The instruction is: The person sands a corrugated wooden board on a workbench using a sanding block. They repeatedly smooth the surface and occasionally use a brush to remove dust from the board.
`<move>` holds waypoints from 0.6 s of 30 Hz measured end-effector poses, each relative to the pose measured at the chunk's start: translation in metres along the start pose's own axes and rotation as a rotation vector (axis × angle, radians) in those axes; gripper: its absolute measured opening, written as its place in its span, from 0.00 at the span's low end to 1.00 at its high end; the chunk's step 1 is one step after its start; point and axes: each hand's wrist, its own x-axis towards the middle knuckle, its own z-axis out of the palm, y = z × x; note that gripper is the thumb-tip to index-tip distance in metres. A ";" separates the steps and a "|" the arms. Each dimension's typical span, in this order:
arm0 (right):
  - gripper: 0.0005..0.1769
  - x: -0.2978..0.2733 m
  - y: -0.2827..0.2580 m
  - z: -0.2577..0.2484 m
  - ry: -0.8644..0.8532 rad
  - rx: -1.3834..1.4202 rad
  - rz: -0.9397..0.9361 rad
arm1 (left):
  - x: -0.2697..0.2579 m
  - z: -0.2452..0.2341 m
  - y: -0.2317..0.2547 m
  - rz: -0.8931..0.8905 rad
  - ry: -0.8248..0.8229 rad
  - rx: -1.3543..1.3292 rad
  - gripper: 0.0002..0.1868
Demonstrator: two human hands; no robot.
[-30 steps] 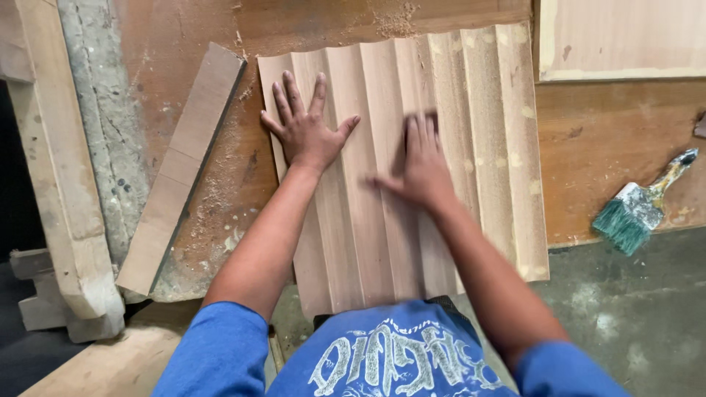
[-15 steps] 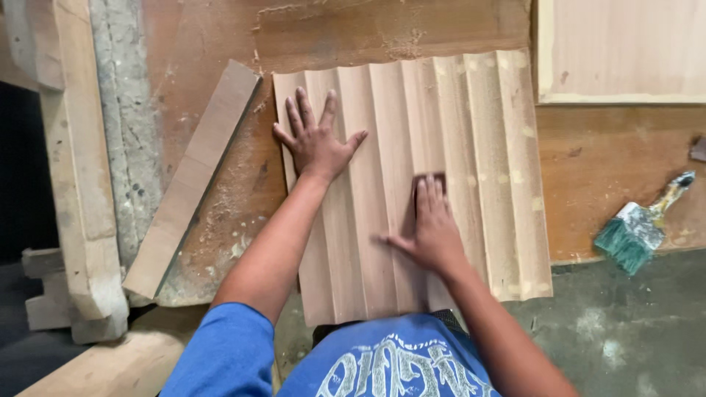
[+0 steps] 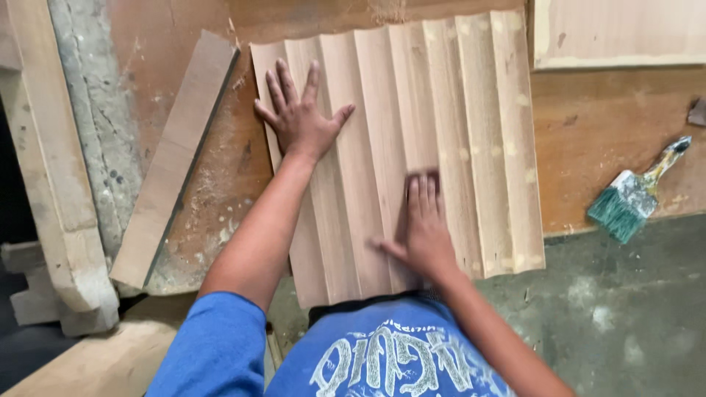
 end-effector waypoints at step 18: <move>0.66 0.085 -0.017 -0.033 -0.066 0.248 0.159 | 0.000 0.006 -0.001 -0.001 0.035 -0.025 0.53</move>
